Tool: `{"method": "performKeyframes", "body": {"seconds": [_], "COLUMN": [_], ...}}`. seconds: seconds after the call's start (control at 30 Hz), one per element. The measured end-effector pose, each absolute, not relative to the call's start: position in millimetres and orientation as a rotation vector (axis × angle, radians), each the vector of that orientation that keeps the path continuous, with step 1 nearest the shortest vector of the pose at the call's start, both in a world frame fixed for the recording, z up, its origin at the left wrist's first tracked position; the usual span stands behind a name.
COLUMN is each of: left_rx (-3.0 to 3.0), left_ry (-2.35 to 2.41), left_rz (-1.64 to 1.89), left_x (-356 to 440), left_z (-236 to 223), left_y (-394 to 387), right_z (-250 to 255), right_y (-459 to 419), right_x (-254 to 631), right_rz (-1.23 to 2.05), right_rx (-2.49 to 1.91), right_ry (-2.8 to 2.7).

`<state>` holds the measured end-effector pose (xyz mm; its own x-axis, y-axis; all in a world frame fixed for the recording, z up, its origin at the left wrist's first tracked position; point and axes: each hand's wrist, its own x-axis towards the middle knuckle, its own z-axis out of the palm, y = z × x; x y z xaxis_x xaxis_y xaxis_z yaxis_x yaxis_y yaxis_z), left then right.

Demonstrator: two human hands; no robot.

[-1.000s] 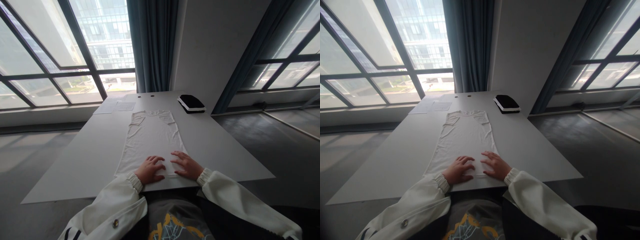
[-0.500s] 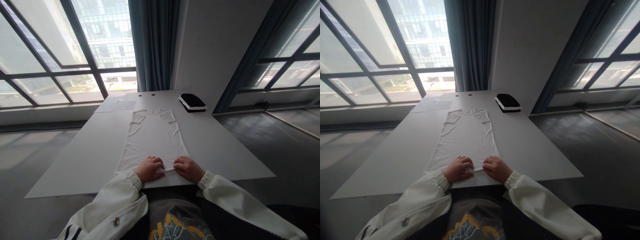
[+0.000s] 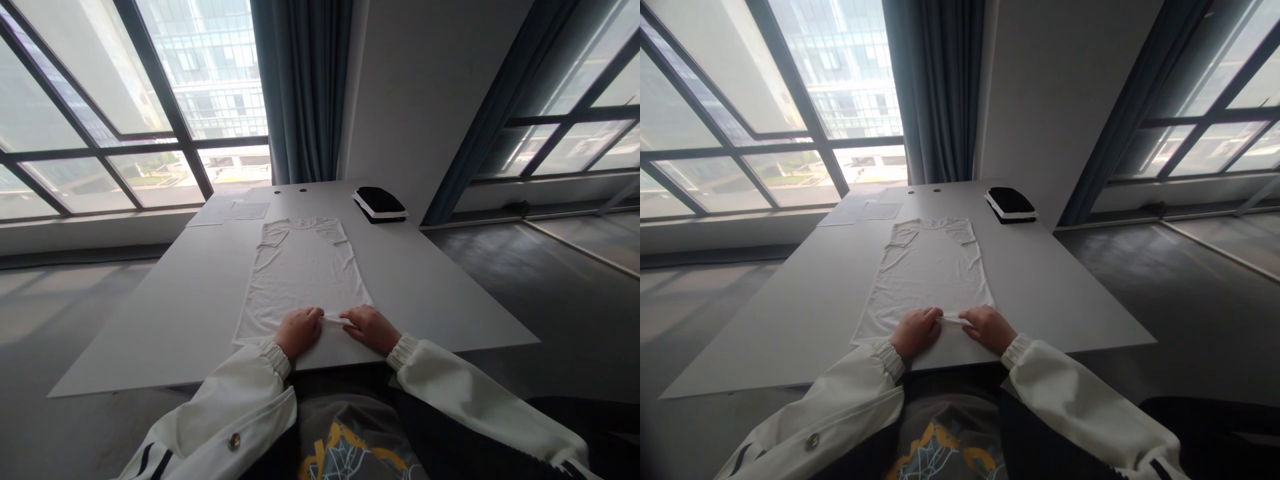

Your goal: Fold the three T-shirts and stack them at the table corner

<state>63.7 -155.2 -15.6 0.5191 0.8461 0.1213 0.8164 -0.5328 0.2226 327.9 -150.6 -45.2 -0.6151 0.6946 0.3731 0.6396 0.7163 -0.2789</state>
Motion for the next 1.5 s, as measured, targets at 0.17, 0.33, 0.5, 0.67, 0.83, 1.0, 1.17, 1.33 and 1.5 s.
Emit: {"method": "performKeyframes", "body": {"seconds": [0.17,0.33,0.5,0.67,0.83,1.0,1.17,1.33,1.5], "left_rx": [2.526,2.477,2.501,2.580,2.508,2.457,2.378,2.312,2.556], "left_ry": [1.496,1.483,1.210,0.880,1.002,1.318,1.566,1.636,1.575], "left_rz": [0.370,0.404,0.495,0.481,0.447,0.439,0.400,0.371,0.366], "left_x": [56.7,48.8,39.9,21.2,-17.3,-64.2,-93.8,-80.2,-2.9], "left_z": [-12.1,-14.9,-11.8,-5.2,-4.8,-8.8,-9.2,-3.6,3.7], "left_y": [-156.1,-154.0,-153.3,-159.6,-169.1,-180.9,-196.9,-194.3,-164.0], "right_z": [-44.5,-41.2,-34.6,-26.3,-24.6,-22.2,-18.5,-3.2,2.3], "right_y": [-149.9,-154.6,-163.1,-173.3,-180.8,-180.1,-172.9,-164.8,-142.3], "right_x": [337.8,355.2,374.8,393.8,407.4,410.7,412.9,389.5,319.9], "right_rz": [0.100,0.132,0.197,0.309,0.387,0.398,0.431,0.305,0.122], "right_rx": [-1.061,-1.089,-1.047,-1.004,-1.043,-1.117,-1.143,-1.152,-1.201], "right_ry": [-2.425,-2.322,-2.267,-2.332,-2.411,-2.441,-2.507,-2.542,-2.363]}}
